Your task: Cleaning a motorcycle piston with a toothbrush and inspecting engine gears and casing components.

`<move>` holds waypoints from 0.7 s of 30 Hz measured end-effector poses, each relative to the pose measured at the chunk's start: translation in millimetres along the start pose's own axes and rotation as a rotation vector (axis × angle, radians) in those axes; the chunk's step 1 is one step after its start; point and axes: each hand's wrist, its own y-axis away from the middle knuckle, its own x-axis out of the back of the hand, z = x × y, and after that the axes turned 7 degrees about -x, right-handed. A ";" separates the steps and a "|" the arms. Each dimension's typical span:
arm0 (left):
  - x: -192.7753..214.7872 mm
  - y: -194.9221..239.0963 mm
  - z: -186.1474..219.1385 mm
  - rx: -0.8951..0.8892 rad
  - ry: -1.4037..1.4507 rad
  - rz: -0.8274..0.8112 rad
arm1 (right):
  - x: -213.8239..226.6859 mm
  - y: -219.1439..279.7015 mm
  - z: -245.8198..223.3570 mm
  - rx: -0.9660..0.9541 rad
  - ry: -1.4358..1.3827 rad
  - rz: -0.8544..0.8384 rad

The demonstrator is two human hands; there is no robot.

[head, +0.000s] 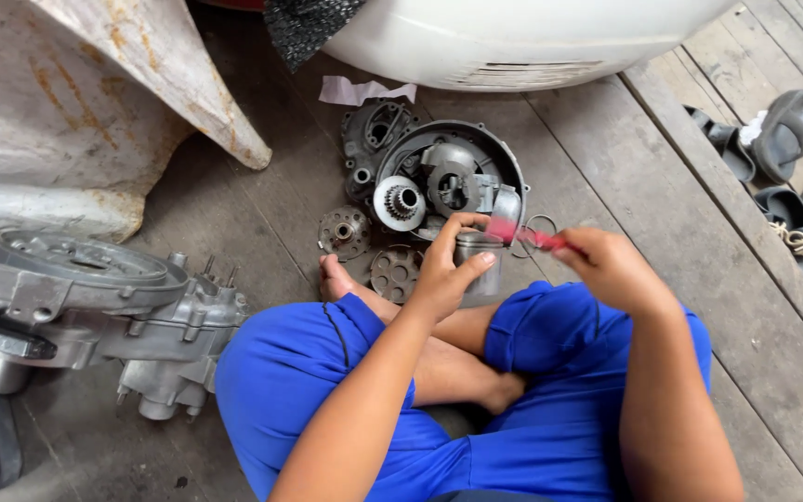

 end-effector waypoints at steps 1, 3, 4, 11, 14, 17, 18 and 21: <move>-3.2 -1.0 -5.1 -0.001 0.001 -0.008 | 11.6 3.8 0.8 -0.005 -0.001 0.007; -11.2 -6.6 -16.2 -0.023 -0.160 -0.069 | 37.0 9.7 3.9 -0.226 0.092 -0.048; -15.1 -8.0 -27.2 -0.021 -0.158 -0.076 | 33.8 1.5 23.4 -0.232 0.090 -0.045; -30.3 0.8 -85.3 -0.132 -1.041 -0.336 | -39.8 -77.9 219.4 -0.487 0.246 0.016; -32.8 8.6 -100.2 -0.173 -1.145 -0.449 | -65.3 -102.7 261.5 -0.515 0.331 0.046; -29.7 10.3 -116.3 -0.201 -1.207 -0.498 | -61.3 -98.9 224.6 -0.554 0.393 -0.002; -28.8 11.7 -122.7 -0.231 -1.226 -0.497 | -54.6 -91.1 202.0 -0.582 0.409 -0.043; -24.7 9.3 -121.5 -0.109 -1.204 -0.536 | -52.1 -88.8 197.1 -0.598 0.440 -0.102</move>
